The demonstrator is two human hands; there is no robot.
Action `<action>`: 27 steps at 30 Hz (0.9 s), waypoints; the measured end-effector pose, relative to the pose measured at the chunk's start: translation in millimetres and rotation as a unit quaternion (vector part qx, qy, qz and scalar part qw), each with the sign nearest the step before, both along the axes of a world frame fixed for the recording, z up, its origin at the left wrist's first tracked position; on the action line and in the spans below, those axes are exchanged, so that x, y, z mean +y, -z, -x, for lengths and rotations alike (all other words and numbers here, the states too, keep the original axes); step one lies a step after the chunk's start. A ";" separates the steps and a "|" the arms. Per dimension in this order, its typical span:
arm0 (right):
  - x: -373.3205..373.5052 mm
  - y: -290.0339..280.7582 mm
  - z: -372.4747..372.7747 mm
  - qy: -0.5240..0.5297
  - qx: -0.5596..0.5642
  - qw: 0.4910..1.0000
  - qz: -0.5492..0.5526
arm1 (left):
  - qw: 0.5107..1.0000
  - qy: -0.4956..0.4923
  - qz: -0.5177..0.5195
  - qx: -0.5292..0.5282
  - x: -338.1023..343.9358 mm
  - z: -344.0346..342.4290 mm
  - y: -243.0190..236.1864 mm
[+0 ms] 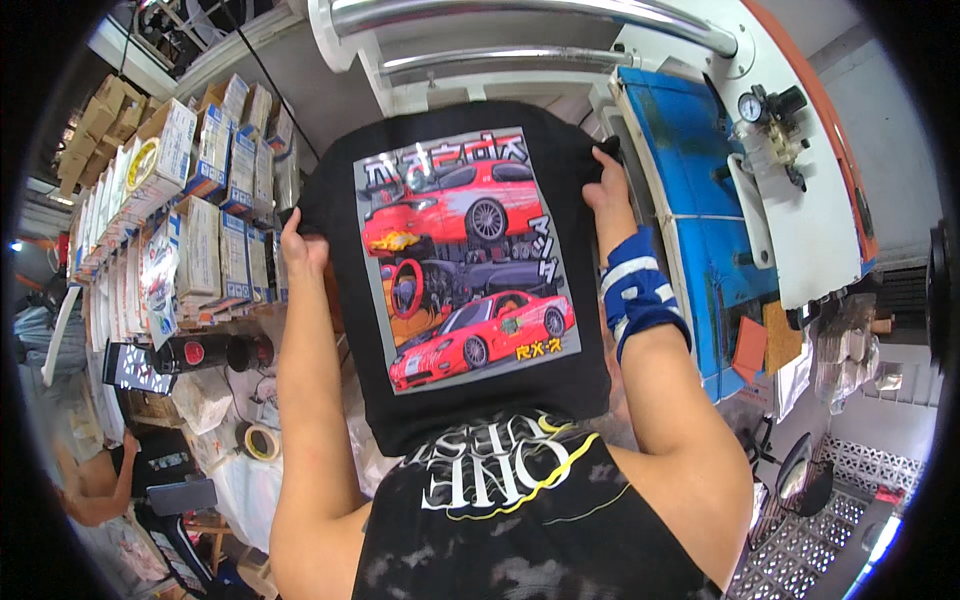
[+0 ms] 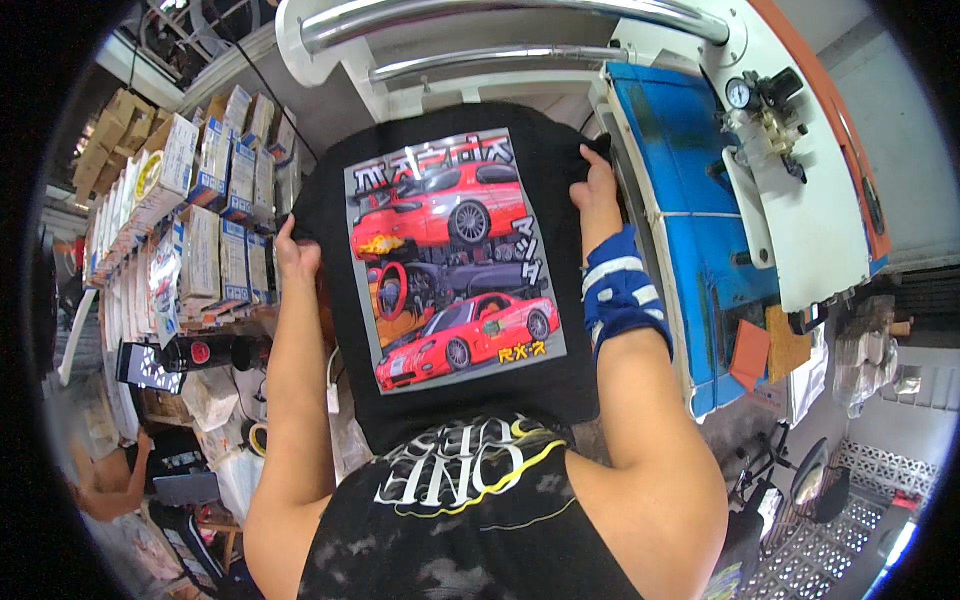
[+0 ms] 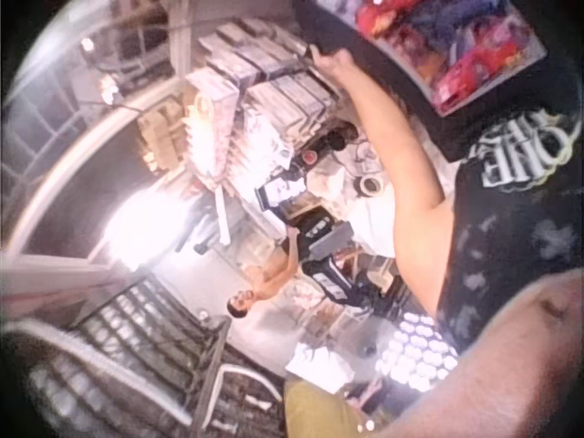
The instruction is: The person places a black t-shirt on a heat press, aligns a printed transfer sheet with a car graphic, and uses a heat press to apply the design. They then remove the t-shirt and place it on a chair, repeating the process with another t-shirt.
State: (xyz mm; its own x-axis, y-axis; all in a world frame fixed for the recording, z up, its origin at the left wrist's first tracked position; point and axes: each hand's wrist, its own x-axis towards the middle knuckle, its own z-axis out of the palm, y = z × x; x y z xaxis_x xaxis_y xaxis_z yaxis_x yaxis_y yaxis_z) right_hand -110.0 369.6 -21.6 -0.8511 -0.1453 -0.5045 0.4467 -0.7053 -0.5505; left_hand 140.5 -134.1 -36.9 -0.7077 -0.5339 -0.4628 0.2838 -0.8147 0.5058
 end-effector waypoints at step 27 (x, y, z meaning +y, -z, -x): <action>-63.2 -17.5 -33.9 -0.204 0.476 0.410 -0.751 | 0.646 0.136 0.712 -0.239 23.9 8.6 -14.3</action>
